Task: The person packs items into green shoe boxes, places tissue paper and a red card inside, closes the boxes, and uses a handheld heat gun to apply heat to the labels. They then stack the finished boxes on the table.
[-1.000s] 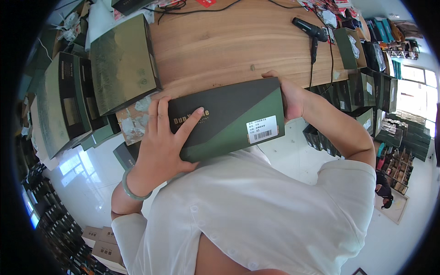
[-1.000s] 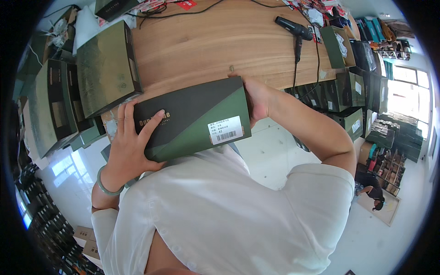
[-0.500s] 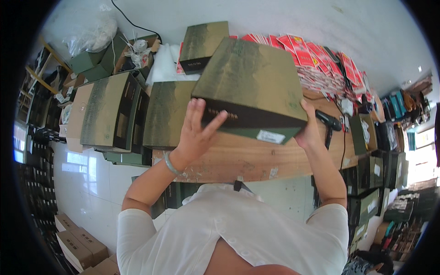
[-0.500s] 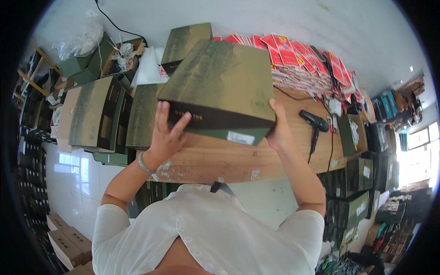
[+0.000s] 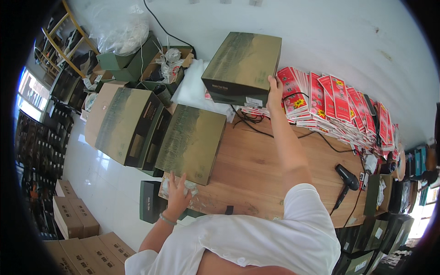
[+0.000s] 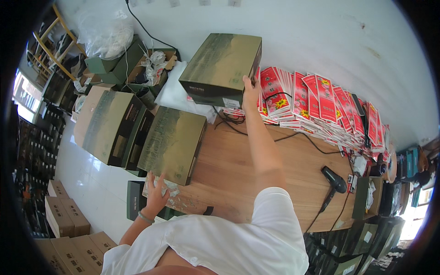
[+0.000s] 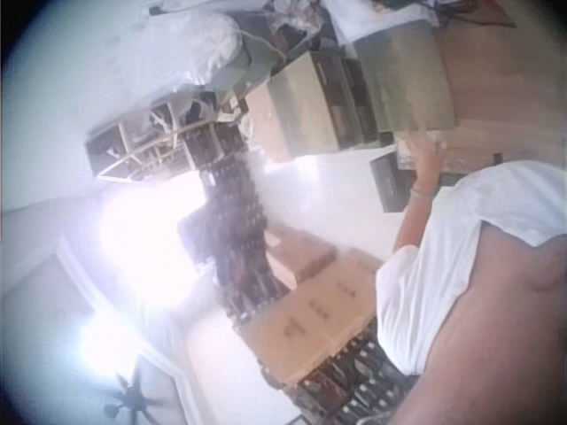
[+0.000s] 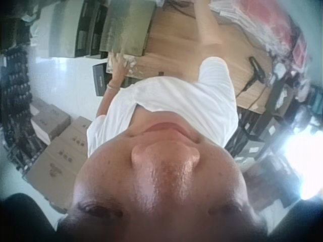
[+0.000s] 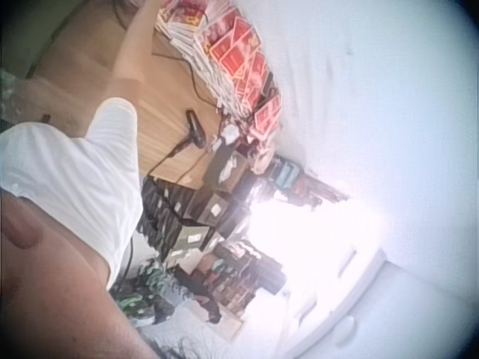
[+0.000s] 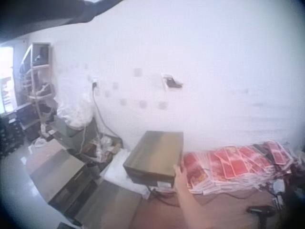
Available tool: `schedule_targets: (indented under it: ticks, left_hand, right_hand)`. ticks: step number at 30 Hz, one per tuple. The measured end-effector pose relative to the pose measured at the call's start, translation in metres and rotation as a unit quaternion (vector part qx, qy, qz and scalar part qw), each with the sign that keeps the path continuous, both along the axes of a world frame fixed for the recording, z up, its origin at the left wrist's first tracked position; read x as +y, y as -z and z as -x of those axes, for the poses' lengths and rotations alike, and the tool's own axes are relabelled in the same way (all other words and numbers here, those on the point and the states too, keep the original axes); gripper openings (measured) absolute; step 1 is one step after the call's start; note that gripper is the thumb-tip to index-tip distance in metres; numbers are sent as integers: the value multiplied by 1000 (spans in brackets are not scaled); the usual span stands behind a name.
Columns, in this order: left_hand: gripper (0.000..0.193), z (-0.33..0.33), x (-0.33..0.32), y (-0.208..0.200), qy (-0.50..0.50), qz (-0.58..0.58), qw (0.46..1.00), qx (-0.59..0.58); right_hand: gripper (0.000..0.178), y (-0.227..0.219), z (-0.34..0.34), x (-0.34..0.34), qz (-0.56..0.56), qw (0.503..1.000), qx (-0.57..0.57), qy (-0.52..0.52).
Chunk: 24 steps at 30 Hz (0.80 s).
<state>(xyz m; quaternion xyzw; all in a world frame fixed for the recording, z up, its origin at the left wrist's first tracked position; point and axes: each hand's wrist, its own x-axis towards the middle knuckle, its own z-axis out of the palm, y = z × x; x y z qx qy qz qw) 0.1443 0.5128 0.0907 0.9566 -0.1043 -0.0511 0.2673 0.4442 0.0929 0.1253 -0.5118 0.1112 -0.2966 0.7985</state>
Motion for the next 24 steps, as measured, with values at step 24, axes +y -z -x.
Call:
schedule_targets:
  ticks: [24]
  left_hand:
    - [71,94,44,87,246,-35,967,46]
  right_hand:
    - [34,232,734,101,175,706,592,348]
